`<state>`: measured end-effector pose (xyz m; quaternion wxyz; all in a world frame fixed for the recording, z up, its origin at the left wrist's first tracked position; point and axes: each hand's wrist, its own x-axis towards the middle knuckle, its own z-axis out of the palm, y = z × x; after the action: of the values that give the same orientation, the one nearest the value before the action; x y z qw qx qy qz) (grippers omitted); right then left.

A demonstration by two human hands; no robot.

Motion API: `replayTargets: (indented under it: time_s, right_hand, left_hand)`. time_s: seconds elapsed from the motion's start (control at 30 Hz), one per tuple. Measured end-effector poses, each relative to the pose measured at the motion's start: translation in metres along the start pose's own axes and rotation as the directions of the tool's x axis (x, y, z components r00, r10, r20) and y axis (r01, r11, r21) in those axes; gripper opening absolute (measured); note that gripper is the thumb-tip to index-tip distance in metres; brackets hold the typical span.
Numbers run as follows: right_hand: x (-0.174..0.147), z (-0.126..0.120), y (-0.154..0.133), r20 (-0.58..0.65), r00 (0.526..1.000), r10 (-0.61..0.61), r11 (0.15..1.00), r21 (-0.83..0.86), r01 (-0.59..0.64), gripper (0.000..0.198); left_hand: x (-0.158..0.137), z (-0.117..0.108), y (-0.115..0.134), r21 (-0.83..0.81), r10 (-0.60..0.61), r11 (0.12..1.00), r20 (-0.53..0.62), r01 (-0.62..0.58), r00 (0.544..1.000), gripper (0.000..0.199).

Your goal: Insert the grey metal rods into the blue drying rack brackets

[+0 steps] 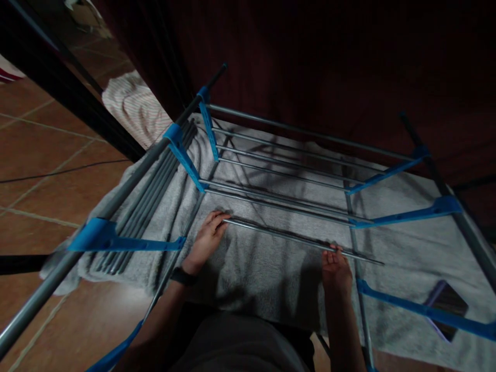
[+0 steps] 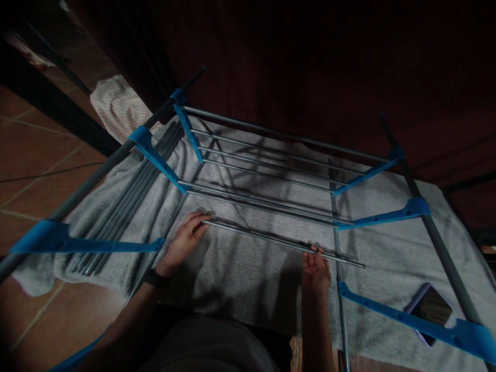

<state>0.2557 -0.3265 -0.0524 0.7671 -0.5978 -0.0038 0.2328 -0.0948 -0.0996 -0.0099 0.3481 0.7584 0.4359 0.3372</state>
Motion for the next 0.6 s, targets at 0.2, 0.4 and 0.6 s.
replayTargets:
  time_s: [0.2,0.4,0.6]
  right_hand:
    - [-0.008,0.009,-0.009,-0.074,0.996,0.054,0.984,0.172,-0.041,0.014]
    - [-0.008,0.010,-0.009,-0.081,0.997,-0.004,0.985,0.171,0.018,0.017]
    - [-0.010,0.010,-0.013,-0.057,0.998,-0.026,0.994,0.108,0.032,0.017]
  left_hand:
    - [-0.006,-0.001,0.000,0.267,0.119,0.956,0.036,-0.125,0.992,0.033]
    - [-0.007,0.000,0.003,0.463,0.202,0.852,0.138,-0.243,0.970,0.043]
    - [-0.007,0.001,0.005,0.517,0.188,0.808,0.226,-0.282,0.956,0.050]
